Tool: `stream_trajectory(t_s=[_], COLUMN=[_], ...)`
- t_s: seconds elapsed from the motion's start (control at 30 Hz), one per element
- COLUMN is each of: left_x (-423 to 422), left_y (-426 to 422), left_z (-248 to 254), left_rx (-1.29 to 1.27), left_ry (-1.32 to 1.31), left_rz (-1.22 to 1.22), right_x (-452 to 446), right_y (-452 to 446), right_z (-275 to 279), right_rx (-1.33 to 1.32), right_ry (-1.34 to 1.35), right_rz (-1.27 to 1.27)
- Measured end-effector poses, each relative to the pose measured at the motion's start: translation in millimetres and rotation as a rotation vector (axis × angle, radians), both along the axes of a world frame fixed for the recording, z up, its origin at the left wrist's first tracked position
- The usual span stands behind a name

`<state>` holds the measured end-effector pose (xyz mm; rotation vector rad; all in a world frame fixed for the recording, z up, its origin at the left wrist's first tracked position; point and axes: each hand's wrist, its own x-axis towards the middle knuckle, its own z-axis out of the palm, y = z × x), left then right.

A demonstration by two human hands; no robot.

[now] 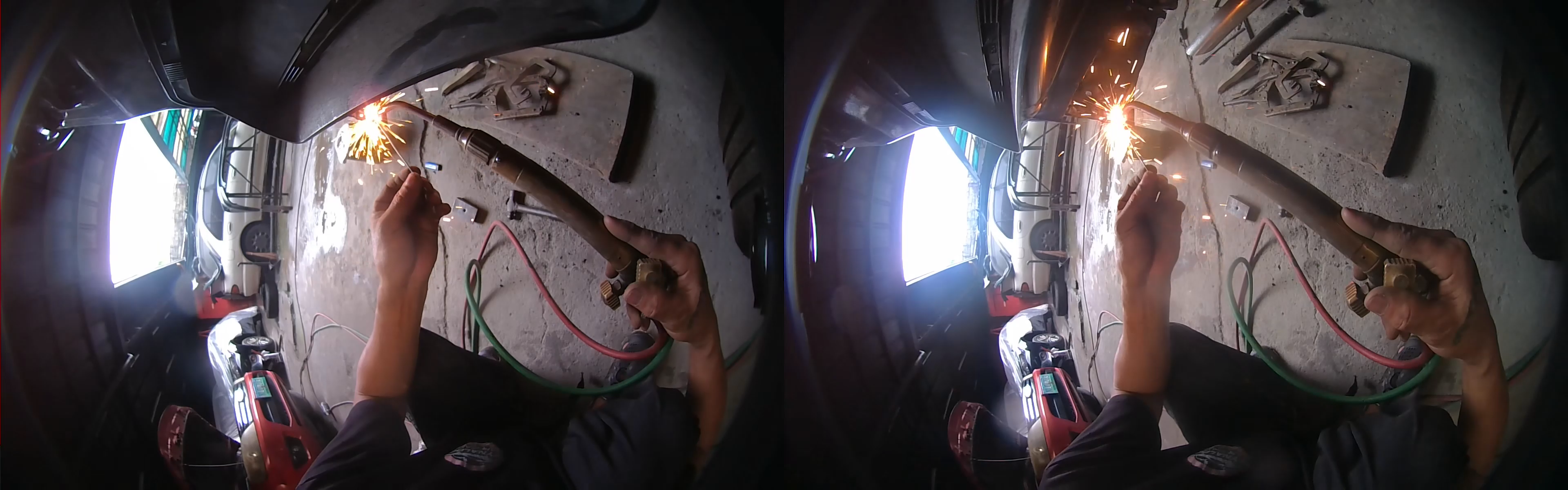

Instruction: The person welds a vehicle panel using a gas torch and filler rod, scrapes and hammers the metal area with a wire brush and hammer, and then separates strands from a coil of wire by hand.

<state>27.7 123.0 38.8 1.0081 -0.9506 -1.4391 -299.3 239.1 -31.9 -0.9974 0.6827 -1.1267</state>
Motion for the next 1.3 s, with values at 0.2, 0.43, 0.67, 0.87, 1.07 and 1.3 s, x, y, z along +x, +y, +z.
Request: stream_trajectory(t_s=[0.2,0.43,0.67,0.87,1.07,1.3], left_x=[-3,-2,-4,-6,-11,-21], left_y=[1,1,0,1,10,20], left_z=[1,0,2,0,-5,-5], left_rx=[0.015,0.025,0.015,0.026,0.026,0.059], left_ry=[0.006,0.005,-0.003,0.005,0.016,-0.074], left_rz=[0.023,0.037,0.033,0.045,-0.086,-0.137], right_x=[0,0,-2,-1,0,0], right_y=[1,1,1,0,1,0], right_z=[1,0,1,3,1,3], right_rx=[0.015,0.007,-0.002,0.006,-0.002,0.006], right_ry=[0.0,0.001,0.012,0.016,0.003,0.011], right_rz=[-0.001,-0.003,-0.004,0.0,-0.011,-0.003])
